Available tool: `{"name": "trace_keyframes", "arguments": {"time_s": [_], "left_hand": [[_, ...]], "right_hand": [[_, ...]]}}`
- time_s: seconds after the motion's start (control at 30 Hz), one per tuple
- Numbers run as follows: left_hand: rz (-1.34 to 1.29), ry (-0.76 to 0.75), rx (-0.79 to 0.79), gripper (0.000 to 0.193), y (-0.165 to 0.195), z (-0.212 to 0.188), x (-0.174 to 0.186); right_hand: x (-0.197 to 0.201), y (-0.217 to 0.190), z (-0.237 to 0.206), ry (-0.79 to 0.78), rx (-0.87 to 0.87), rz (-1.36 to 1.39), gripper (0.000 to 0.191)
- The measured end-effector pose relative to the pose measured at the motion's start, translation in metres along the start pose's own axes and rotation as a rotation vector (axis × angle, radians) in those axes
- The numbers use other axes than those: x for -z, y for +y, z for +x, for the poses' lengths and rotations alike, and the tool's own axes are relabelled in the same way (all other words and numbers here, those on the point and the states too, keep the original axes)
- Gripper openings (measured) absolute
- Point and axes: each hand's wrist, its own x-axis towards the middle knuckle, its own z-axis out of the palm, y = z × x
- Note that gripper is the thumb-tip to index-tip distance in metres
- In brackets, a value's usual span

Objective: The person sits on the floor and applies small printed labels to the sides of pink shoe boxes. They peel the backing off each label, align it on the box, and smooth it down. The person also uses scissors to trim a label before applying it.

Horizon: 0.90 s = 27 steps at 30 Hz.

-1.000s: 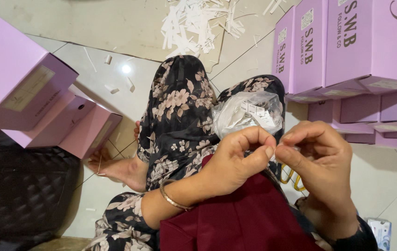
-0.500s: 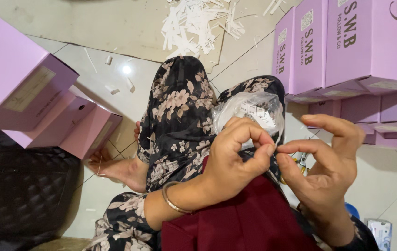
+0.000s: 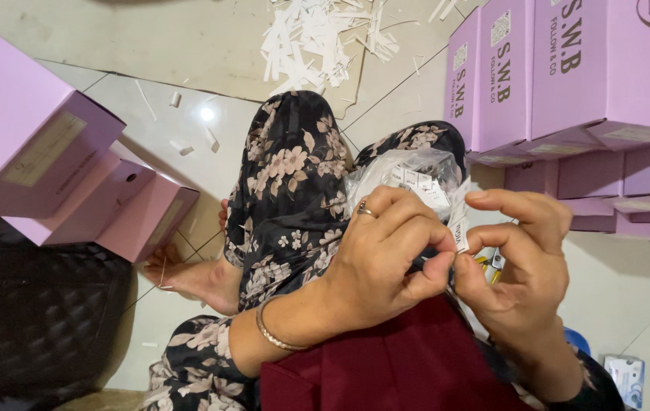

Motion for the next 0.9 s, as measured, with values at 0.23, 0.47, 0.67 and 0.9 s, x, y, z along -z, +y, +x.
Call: {"name": "trace_keyframes", "arguments": {"time_s": [0.23, 0.47, 0.67, 0.9], "left_hand": [[0.008, -0.014, -0.025, 0.017, -0.001, 0.001, -0.006], [-0.043, -0.023, 0.033, 0.015, -0.003, -0.002, -0.012], [-0.040, -0.040, 0.077, 0.012, -0.005, -0.006, -0.014], [-0.076, -0.040, 0.137, 0.011, -0.009, -0.008, -0.016]], "right_hand": [[-0.009, 0.013, -0.017, 0.005, -0.060, 0.155, 0.016], [-0.014, 0.019, -0.021, -0.003, -0.095, 0.319, 0.015], [-0.017, 0.019, -0.023, 0.000, -0.134, 0.312, 0.010], [-0.016, 0.024, -0.020, -0.054, -0.211, 0.376, 0.006]]}}
